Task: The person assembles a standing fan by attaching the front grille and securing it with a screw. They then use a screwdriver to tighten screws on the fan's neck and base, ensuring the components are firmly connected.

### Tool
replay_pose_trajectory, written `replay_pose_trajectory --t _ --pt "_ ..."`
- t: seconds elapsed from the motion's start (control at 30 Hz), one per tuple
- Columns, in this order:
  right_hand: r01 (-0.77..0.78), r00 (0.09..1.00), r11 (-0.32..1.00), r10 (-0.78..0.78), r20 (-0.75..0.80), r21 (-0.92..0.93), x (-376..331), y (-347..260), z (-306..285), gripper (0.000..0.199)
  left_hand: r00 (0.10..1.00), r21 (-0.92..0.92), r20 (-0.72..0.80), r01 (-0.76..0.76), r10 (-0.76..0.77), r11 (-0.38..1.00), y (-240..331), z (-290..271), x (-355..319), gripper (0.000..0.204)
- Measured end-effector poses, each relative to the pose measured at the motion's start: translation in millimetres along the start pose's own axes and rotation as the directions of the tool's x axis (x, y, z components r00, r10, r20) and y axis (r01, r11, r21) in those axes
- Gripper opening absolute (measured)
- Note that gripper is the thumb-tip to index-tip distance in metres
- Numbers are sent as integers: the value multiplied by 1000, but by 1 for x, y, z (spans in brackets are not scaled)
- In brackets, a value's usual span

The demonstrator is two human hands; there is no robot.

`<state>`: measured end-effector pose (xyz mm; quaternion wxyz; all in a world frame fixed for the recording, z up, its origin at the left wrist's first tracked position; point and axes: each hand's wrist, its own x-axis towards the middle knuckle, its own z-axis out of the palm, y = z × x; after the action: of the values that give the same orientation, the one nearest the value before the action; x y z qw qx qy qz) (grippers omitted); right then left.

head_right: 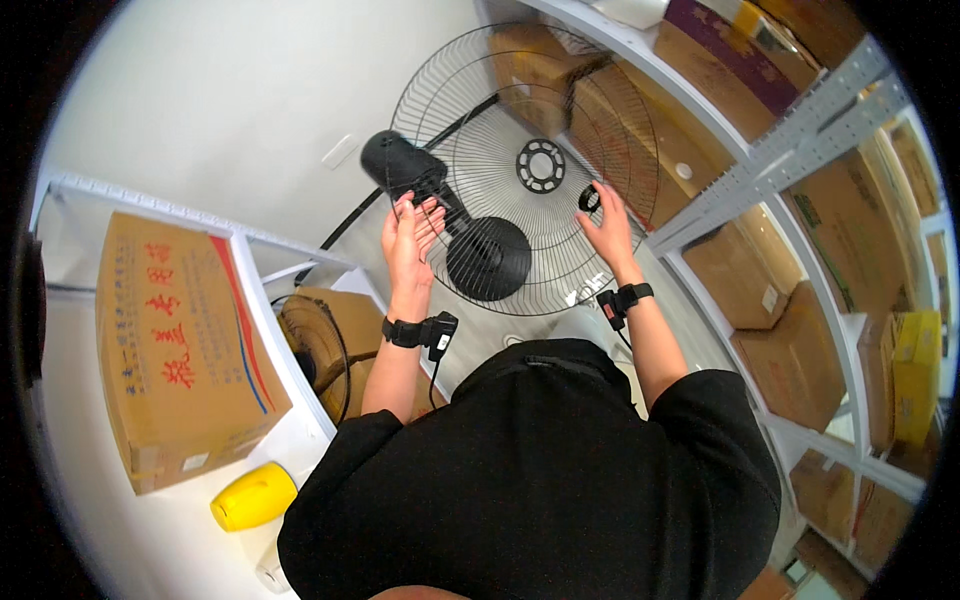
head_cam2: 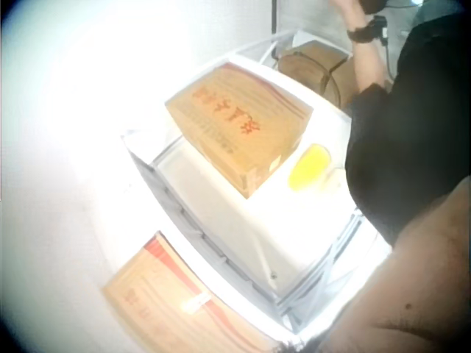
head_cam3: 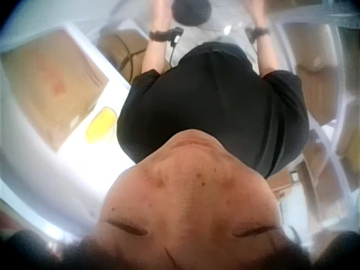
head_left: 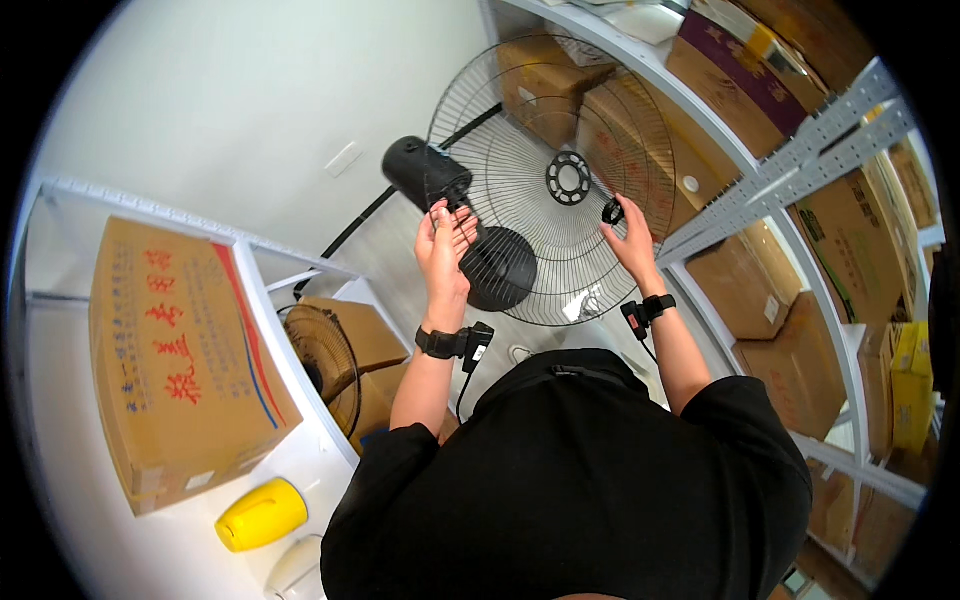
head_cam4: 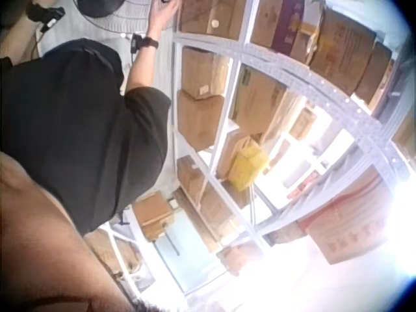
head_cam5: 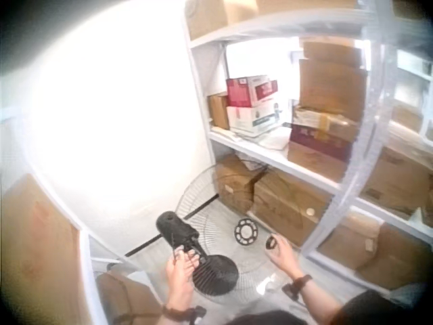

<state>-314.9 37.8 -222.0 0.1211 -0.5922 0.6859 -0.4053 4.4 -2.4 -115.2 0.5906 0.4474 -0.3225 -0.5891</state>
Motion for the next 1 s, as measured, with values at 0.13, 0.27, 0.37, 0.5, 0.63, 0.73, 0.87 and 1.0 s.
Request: replay_pose_trajectory --t 0.13,0.27,0.37,0.5,0.63,0.73,0.87,1.0 --pt "-15 970 924 -79 -228 -382 -15 34 -37 51 993 -36 -16 118 -118 992 -14 19 8 38" --pt "-177 983 976 168 -79 -127 -14 65 -53 46 992 -18 5 122 -122 992 -23 46 18 41" --pt "-110 977 917 29 -211 -385 -6 90 -56 46 988 0 3 152 -152 988 -34 71 28 40" --pt "-409 844 864 236 -481 -294 8 138 -69 70 983 20 -49 176 -175 984 -50 102 45 37" --pt "-807 451 88 730 513 584 26 193 -86 67 976 39 -144 172 -164 984 -68 135 72 36" --pt "-792 509 -122 406 759 598 34 212 -75 56 966 72 -193 186 -170 980 -90 163 97 37" --pt "-759 538 -92 470 700 645 67 234 -52 59 964 89 -173 219 -201 972 -129 188 147 35" --pt "-726 536 -99 539 650 681 117 263 -37 50 978 318 -132 198 -163 927 -161 208 188 66"
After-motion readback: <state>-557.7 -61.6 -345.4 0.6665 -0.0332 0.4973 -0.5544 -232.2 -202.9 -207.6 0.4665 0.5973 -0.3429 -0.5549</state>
